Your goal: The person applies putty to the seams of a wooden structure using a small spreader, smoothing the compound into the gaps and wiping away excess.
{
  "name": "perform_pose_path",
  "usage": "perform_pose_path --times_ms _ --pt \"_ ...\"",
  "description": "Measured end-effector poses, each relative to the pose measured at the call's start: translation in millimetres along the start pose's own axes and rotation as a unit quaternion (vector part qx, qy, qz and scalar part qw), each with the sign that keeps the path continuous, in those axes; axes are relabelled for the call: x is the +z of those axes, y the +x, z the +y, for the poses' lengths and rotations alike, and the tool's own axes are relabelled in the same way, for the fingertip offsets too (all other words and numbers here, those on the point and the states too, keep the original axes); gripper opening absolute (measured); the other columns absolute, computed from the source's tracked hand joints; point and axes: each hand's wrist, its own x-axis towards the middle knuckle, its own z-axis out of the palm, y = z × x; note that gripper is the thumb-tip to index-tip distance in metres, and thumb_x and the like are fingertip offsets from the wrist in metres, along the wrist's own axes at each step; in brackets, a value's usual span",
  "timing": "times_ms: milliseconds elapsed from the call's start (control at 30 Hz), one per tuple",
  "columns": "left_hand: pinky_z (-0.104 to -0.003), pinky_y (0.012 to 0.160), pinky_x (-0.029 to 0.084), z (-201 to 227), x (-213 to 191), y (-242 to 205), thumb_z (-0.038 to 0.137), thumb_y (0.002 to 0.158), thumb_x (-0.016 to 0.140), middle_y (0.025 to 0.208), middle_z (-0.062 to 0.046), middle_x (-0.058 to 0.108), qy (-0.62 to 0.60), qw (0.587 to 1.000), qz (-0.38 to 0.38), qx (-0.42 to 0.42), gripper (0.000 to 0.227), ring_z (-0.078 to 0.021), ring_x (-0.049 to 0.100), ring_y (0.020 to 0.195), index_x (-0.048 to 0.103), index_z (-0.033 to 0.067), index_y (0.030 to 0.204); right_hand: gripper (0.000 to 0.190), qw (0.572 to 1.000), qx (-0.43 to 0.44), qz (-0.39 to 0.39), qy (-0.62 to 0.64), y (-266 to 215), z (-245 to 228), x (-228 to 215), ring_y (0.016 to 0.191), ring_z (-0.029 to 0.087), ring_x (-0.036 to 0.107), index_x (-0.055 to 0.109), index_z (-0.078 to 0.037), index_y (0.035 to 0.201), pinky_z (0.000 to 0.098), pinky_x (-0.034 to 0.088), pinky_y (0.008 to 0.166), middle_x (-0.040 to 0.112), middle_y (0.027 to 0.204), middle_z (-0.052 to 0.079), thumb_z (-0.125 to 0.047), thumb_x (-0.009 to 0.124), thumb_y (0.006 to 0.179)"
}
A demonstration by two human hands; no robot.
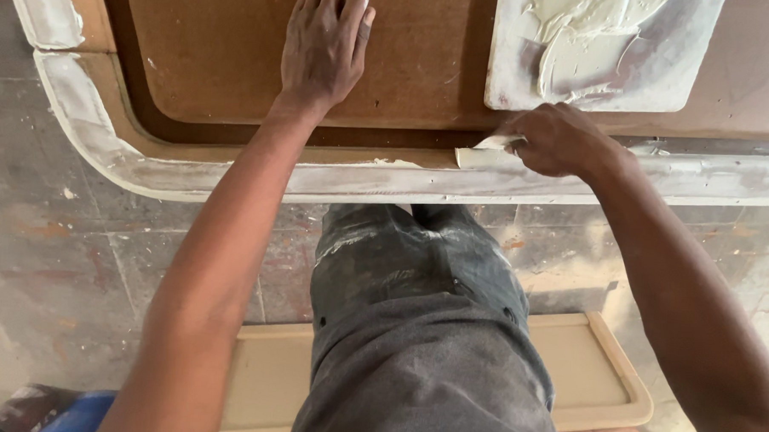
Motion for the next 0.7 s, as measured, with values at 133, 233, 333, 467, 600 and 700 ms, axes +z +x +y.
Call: perform_pose_path --times_ms 133,233,333,467,600,700 --pt "-0.043 0.084 0.05 -1 0 2 0.018 0.116 0.052 0.107 -0.01 0.055 -0.006 1.0 -0.014 -0.01 0.015 -0.0273 0.058 0.099 0.057 0.0063 0.124 0.041 0.998 -0.02 0.064 -0.017 -34 -15 5 0.1 0.025 0.07 0.07 -0.023 0.129 0.0444 0.057 0.086 0.072 0.123 0.007 -0.009 0.047 0.097" --pt "-0.045 0.085 0.049 2 -4 6 0.02 0.115 0.054 0.109 -0.013 0.054 0.002 1.0 -0.008 -0.003 0.016 -0.0293 0.056 0.097 0.057 0.0056 0.122 0.05 0.997 0.06 0.038 -0.007 -79 -55 28 0.097 0.025 0.072 0.069 -0.032 0.131 0.0433 0.061 0.08 0.069 0.132 -0.001 -0.005 0.039 0.101" --pt "-0.044 0.083 0.049 3 -5 5 0.019 0.114 0.054 0.105 -0.011 0.053 0.01 1.0 -0.023 -0.009 0.016 -0.0287 0.056 0.096 0.058 0.0055 0.122 0.052 0.989 0.008 0.146 -0.01 -111 -72 27 0.105 0.02 0.073 0.07 -0.03 0.129 0.0432 0.061 0.09 0.071 0.133 -0.004 -0.001 0.036 0.101" --pt "-0.044 0.085 0.05 2 -4 3 0.021 0.113 0.053 0.105 -0.01 0.052 0.031 0.999 -0.015 0.006 0.017 -0.0278 0.056 0.098 0.057 0.0068 0.121 0.047 0.922 -0.126 0.364 0.035 -92 -71 9 0.121 0.023 0.068 0.07 -0.018 0.129 0.0386 0.061 0.097 0.071 0.133 0.004 0.003 0.047 0.094" --pt "-0.044 0.084 0.049 0 -2 4 0.022 0.113 0.053 0.105 -0.01 0.053 0.006 1.0 -0.026 -0.01 0.017 -0.0272 0.056 0.096 0.057 0.0069 0.121 0.055 0.977 -0.009 0.201 0.068 -47 -100 47 0.11 0.027 0.067 0.065 -0.02 0.137 0.0356 0.064 0.066 0.064 0.138 0.009 0.011 0.045 0.096" --pt "-0.044 0.085 0.049 -2 0 4 0.022 0.114 0.053 0.105 -0.01 0.053 0.019 1.0 -0.02 0.0 0.017 -0.0277 0.056 0.096 0.057 0.0066 0.12 0.056 0.947 -0.102 0.302 -0.042 -59 -111 85 0.114 0.024 0.068 0.06 -0.014 0.146 0.0361 0.062 0.094 0.066 0.139 0.008 0.012 0.045 0.098"
